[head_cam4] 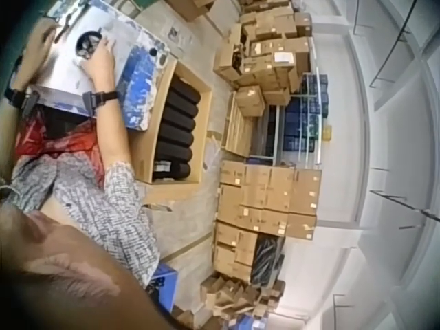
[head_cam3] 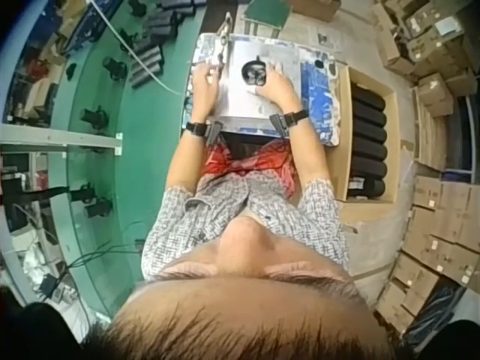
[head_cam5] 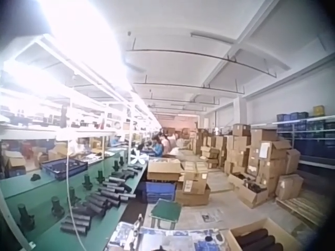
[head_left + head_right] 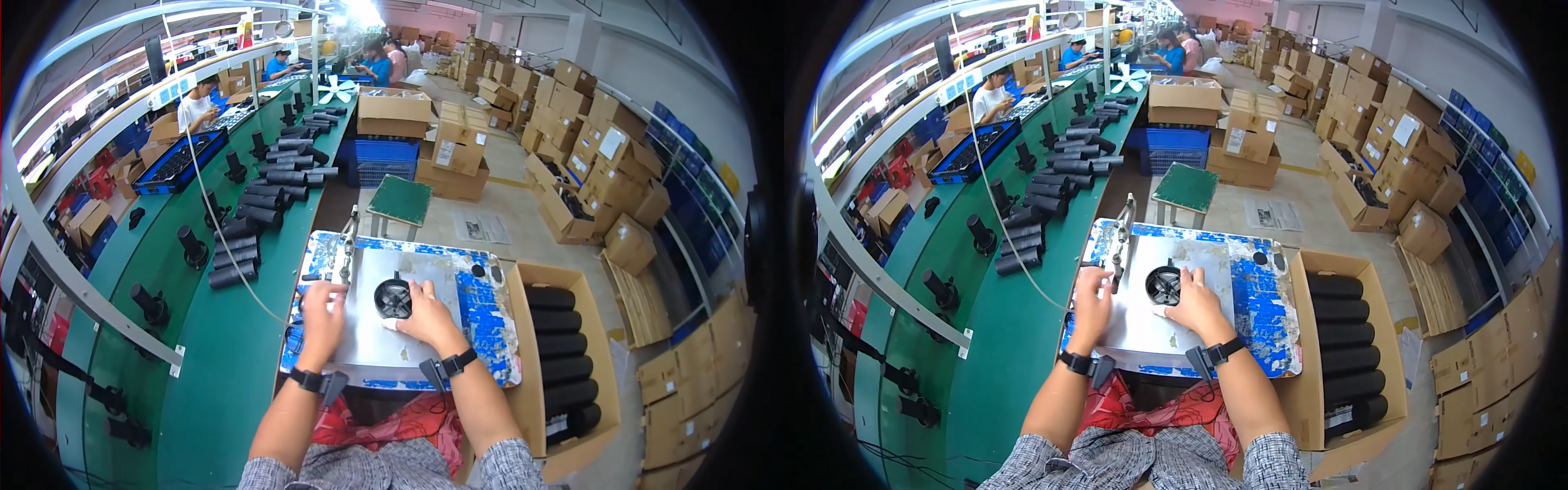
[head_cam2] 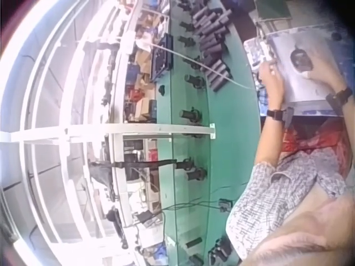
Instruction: The person picks up a plastic base and a tube from a box, fits them together, and uses a machine to press the assembly. They then place the completed unit back into the box and repeat the process.
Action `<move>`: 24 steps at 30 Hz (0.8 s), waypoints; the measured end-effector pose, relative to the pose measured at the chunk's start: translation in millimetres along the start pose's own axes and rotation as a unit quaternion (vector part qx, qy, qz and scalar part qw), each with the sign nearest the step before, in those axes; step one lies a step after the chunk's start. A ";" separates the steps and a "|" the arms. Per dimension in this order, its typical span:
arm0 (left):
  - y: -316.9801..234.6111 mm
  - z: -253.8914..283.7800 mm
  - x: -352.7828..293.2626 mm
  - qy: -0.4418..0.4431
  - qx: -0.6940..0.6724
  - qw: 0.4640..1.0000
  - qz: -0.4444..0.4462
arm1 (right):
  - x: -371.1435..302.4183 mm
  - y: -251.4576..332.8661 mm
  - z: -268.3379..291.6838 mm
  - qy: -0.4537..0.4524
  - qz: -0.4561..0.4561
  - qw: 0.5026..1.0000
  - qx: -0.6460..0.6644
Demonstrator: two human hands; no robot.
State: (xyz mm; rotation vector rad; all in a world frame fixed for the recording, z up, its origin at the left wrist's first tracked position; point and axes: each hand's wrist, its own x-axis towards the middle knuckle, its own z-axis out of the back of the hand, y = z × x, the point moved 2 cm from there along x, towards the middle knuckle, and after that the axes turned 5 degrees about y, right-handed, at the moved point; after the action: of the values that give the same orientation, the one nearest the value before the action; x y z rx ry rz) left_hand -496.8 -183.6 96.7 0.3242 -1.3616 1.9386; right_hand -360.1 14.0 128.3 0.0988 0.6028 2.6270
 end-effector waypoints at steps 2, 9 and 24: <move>32.3 26.3 7.4 -0.031 -0.006 0.999 0.032 | 1.9 4.3 4.2 0.002 0.006 1.000 0.003; 137.5 40.8 40.8 0.000 -0.247 0.877 0.411 | 11.6 -17.2 -5.2 -0.027 0.051 0.996 0.066; 127.3 28.7 38.6 -0.120 -0.127 0.969 0.175 | 11.5 -18.3 4.3 0.004 0.038 0.998 0.051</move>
State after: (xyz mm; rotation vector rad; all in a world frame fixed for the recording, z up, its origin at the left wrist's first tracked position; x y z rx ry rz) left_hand -616.9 -214.7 40.7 0.2087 -1.9130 2.0181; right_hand -362.3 35.4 124.0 0.1449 0.7508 2.6709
